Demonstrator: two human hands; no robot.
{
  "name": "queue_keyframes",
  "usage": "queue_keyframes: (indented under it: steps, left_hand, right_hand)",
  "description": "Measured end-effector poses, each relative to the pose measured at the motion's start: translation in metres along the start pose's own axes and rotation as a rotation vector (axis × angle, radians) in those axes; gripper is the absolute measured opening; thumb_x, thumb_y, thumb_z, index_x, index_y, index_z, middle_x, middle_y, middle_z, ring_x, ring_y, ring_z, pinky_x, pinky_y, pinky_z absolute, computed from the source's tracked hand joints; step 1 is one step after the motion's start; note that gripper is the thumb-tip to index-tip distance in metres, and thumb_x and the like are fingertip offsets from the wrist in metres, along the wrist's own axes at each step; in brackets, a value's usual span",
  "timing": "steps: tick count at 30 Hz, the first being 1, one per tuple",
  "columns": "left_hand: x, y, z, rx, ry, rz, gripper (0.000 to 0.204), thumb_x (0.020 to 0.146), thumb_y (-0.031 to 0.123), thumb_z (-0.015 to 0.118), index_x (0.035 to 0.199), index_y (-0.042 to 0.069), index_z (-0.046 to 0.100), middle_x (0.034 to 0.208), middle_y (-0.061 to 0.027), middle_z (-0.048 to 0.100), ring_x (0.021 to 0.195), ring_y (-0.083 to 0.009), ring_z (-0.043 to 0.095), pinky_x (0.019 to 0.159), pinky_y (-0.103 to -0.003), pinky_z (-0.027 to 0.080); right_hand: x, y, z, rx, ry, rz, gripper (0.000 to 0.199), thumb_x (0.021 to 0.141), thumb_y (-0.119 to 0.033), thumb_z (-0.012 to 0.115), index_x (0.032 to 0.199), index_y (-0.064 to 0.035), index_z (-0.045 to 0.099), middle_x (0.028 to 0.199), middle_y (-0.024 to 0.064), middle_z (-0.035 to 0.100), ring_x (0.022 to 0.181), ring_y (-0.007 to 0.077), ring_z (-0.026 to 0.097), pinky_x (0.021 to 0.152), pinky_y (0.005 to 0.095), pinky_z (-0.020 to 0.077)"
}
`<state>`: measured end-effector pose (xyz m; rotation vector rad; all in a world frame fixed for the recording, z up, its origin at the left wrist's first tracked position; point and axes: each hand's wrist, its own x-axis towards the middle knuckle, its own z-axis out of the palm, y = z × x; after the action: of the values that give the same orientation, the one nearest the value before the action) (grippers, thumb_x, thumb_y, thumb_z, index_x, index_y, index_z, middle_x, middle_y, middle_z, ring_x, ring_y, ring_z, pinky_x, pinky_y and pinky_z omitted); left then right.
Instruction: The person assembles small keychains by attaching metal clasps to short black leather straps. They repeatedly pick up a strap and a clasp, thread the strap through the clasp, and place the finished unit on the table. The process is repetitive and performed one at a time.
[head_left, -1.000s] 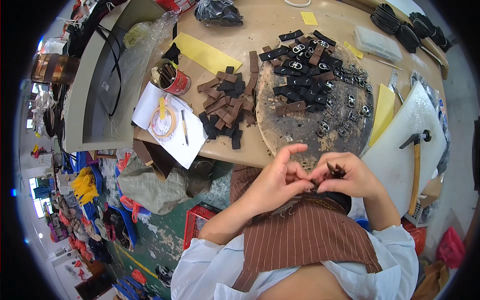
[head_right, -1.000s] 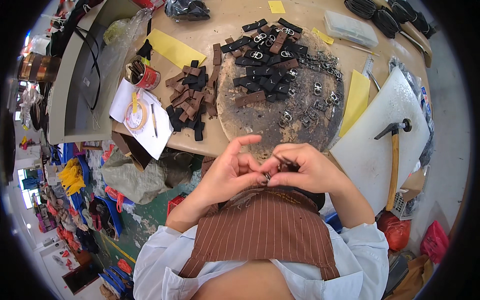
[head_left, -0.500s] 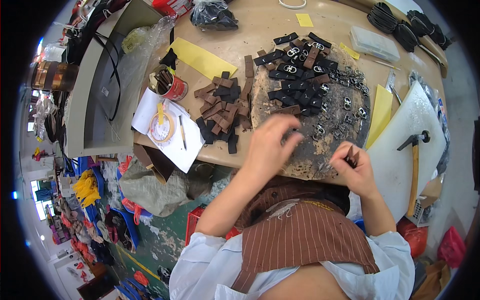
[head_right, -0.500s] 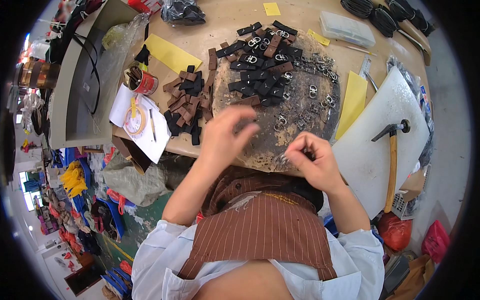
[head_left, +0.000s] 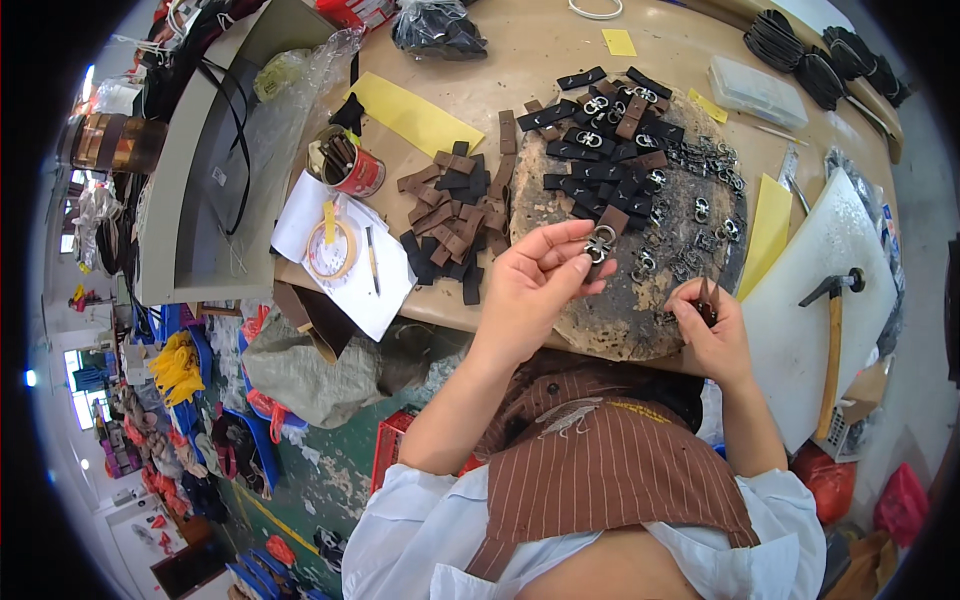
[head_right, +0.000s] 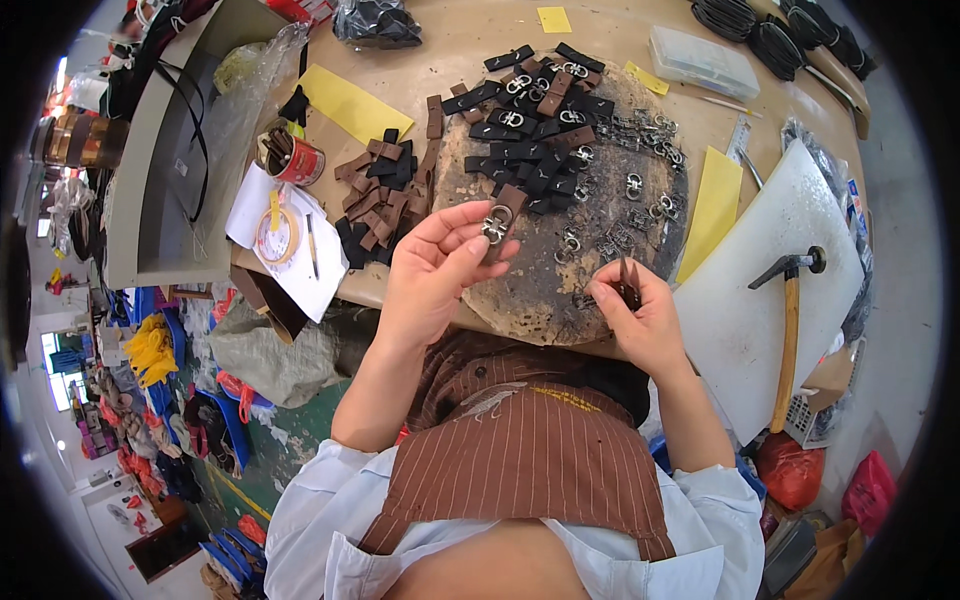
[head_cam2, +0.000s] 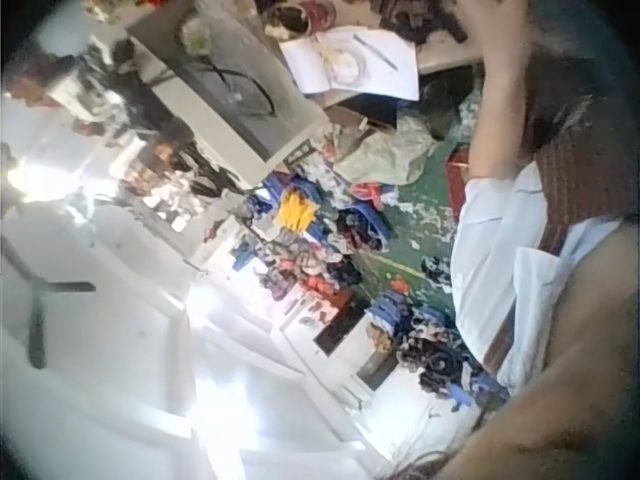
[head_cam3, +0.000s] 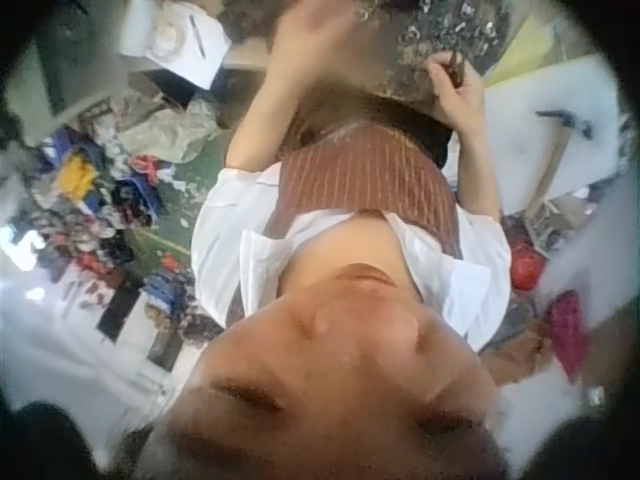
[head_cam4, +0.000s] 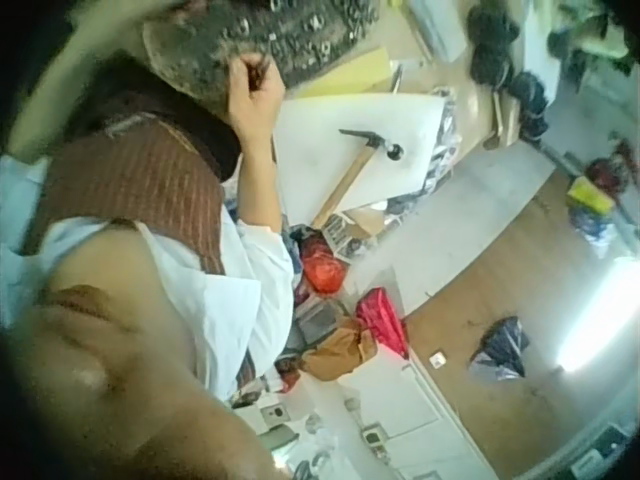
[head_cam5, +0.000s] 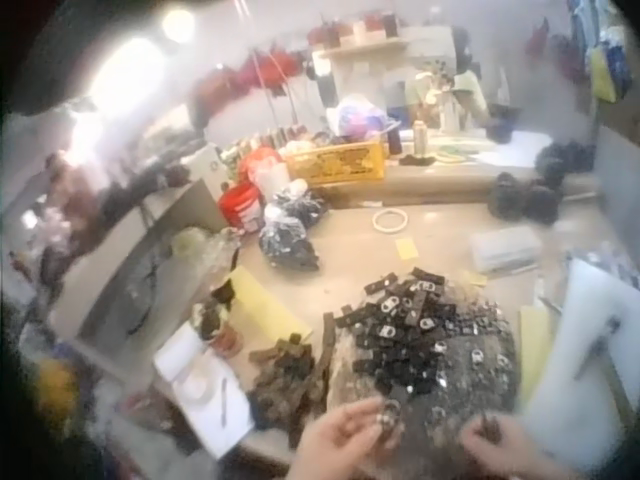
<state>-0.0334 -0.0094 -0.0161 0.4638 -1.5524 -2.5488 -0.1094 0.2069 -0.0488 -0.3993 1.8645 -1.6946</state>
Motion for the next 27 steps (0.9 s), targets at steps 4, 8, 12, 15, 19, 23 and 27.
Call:
queue_keyframes:
  steps: [4,8,12,15,19,23,27]
  left_hand:
    - [-0.005,0.007,0.002,0.01,-0.04,0.055,0.03,0.09,0.004,0.047,0.119,-0.003,0.047,0.104,-0.0103,0.06,0.094,-0.0188,0.061,0.077,-0.028,0.052]
    - [0.002,0.01,0.0,-0.138,-0.036,-0.018,0.029,0.092,0.008,0.046,0.12,-0.001,0.048,0.103,-0.0088,0.06,0.095,-0.0226,0.062,0.078,-0.031,0.052]
    - [0.012,0.01,0.0,-0.118,-0.029,-0.008,0.029,0.093,0.01,0.046,0.12,0.0,0.048,0.105,-0.0079,0.06,0.095,-0.0223,0.061,0.079,-0.03,0.052]
    - [0.027,0.007,0.0,-0.024,0.004,0.061,0.031,0.09,0.01,0.05,0.119,-0.001,0.048,0.107,-0.0091,0.059,0.097,-0.0227,0.061,0.079,-0.03,0.051]
    - [0.059,-0.008,0.001,0.859,0.303,0.577,0.041,0.082,0.009,0.061,0.118,-0.004,0.046,0.113,-0.017,0.056,0.104,-0.0286,0.056,0.085,-0.033,0.046]
    - [0.028,-0.018,-0.007,0.993,0.237,0.601,0.026,0.078,0.007,0.062,0.103,0.003,0.058,0.108,-0.0175,0.058,0.097,-0.0305,0.057,0.083,-0.034,0.046]
    - [0.017,-0.004,-0.053,1.148,0.543,0.583,0.017,0.078,0.004,0.06,0.095,0.003,0.062,0.091,-0.0136,0.063,0.083,-0.0275,0.062,0.074,-0.034,0.049]
  right_hand:
    - [0.006,0.004,0.008,-0.379,0.041,-0.247,0.01,0.079,-0.005,0.062,0.08,0.0008,0.054,0.067,0.0047,0.052,0.057,0.0128,0.049,0.054,0.0249,0.0399]
    - [0.009,-0.003,0.018,-0.56,0.081,-0.348,0.011,0.075,-0.005,0.065,0.078,0.0017,0.057,0.068,0.0095,0.055,0.059,0.0186,0.056,0.055,0.0283,0.0434]
    - [0.01,0.003,0.017,-0.515,0.098,-0.234,0.01,0.074,-0.004,0.067,0.079,0.0031,0.061,0.075,0.0101,0.061,0.058,0.0176,0.06,0.053,0.028,0.0456]
    - [0.006,-0.006,0.016,-0.344,0.021,-0.081,0.012,0.075,-0.002,0.065,0.085,0.0043,0.062,0.078,0.009,0.063,0.054,0.0135,0.058,0.05,0.025,0.0455]
    - [0.003,-0.009,0.014,-0.335,0.039,-0.078,0.013,0.076,0.0,0.064,0.089,0.0049,0.063,0.076,0.0064,0.061,0.054,0.0095,0.055,0.049,0.022,0.0442]
    - [0.001,-0.004,0.016,-0.32,0.033,-0.097,0.013,0.077,0.001,0.062,0.09,0.0044,0.064,0.072,0.0044,0.057,0.052,0.0078,0.053,0.047,0.0208,0.0414]
    - [-0.002,-0.009,0.011,-0.319,0.003,-0.031,0.015,0.077,0.001,0.062,0.091,0.004,0.064,0.074,0.0049,0.058,0.055,0.0092,0.053,0.049,0.0214,0.0418]
